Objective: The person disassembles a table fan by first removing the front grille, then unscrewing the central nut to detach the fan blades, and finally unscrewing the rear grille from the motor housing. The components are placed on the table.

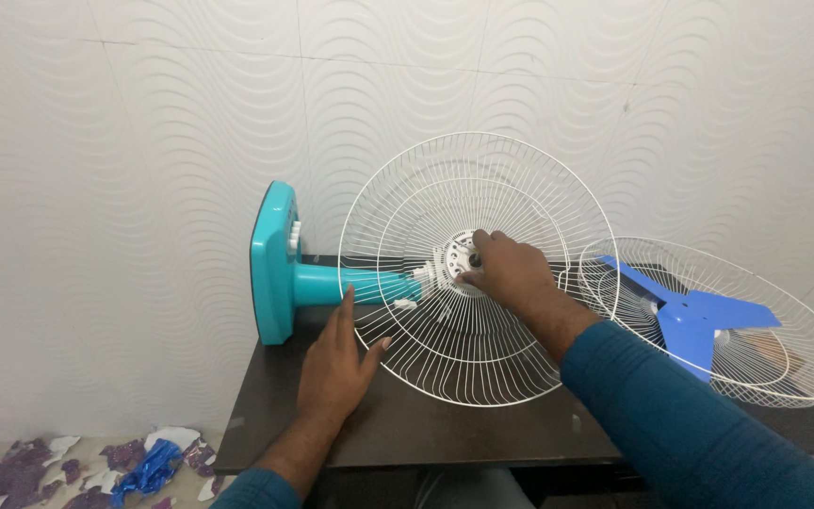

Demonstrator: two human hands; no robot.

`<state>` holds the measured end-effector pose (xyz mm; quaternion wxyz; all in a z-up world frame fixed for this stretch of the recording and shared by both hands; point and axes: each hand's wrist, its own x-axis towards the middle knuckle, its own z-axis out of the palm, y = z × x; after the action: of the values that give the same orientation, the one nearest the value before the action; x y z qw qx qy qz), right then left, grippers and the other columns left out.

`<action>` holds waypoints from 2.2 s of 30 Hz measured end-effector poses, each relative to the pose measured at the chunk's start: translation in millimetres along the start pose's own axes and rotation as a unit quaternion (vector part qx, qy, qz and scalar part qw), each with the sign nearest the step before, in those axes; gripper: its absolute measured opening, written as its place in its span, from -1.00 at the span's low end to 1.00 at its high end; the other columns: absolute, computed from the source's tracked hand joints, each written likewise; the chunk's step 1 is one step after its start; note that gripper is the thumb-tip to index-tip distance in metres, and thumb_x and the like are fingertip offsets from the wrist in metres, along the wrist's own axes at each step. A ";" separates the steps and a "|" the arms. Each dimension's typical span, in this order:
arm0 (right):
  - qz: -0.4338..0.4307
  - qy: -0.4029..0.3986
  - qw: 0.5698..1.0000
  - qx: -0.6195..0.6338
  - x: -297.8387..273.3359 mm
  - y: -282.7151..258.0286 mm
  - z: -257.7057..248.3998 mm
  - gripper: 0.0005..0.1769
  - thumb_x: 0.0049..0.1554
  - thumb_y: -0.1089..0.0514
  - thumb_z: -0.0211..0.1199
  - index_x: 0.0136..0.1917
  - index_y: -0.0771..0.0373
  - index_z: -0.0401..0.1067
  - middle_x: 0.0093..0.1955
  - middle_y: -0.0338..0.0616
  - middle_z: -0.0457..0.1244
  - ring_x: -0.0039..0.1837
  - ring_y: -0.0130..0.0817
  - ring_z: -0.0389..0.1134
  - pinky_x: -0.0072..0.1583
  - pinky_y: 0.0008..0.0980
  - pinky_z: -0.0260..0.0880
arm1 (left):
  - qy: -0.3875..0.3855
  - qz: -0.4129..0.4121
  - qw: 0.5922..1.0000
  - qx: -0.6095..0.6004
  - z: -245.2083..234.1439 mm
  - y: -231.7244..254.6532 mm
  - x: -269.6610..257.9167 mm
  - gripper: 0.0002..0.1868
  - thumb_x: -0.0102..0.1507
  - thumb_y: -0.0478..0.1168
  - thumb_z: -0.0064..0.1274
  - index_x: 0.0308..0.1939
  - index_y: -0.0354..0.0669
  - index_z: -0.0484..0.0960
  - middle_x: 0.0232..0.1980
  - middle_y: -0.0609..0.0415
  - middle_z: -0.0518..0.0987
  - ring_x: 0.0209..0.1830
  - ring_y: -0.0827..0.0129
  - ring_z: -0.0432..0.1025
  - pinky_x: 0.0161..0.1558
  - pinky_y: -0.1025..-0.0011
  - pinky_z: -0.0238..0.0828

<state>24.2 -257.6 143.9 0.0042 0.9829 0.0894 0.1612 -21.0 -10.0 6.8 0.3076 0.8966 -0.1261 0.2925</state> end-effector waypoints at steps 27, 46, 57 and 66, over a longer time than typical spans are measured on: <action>-0.007 0.001 0.995 0.096 -4.9 17.5 4.4 -0.42 0.09 0.07 0.41 0.37 0.07 0.37 0.14 -0.09 0.31 0.12 -0.11 0.41 0.15 -0.09 0.46 | 0.016 -0.072 0.975 -0.211 7.2 13.7 -1.8 -0.41 0.09 -0.45 0.04 0.22 -0.17 0.42 0.11 0.01 0.55 -0.05 0.32 0.51 -0.07 0.33 0.48; -0.010 0.009 0.990 0.137 -8.5 22.5 4.8 -0.35 0.05 0.03 0.45 0.37 0.10 0.36 0.09 -0.11 0.32 0.09 -0.17 0.42 0.14 -0.14 0.46 | 0.000 0.144 0.989 0.024 -2.9 66.3 2.1 -0.34 0.16 -0.21 0.17 0.36 -0.01 0.38 0.46 -0.15 0.24 0.58 -0.14 -0.05 0.47 -0.25 -0.28; -0.025 0.031 0.985 0.169 -6.4 31.1 21.8 -0.43 0.07 0.07 0.40 0.33 0.12 0.37 0.10 -0.14 0.30 0.04 -0.20 0.44 0.05 -0.18 0.49 | -0.106 0.141 0.978 0.106 55.2 78.0 69.6 -0.12 0.33 0.25 -0.11 0.58 -0.03 -0.06 0.65 -0.25 -0.29 0.63 -0.17 -0.47 0.46 -0.30 -0.57; -0.037 0.036 0.991 0.126 -6.1 9.1 21.3 -0.43 0.12 -0.01 0.39 0.35 0.08 0.35 0.11 -0.05 0.24 -0.02 -0.11 0.43 -0.01 -0.14 0.51 | -0.145 0.075 0.982 0.099 52.9 67.5 61.0 -0.07 0.33 0.29 -0.15 0.62 -0.02 -0.14 0.67 -0.22 -0.33 0.66 -0.15 -0.52 0.51 -0.24 -0.57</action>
<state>26.8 -267.1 122.1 -0.1170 0.9650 0.1455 0.1841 23.9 -98.5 41.9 0.1726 0.9438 -0.2064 0.1922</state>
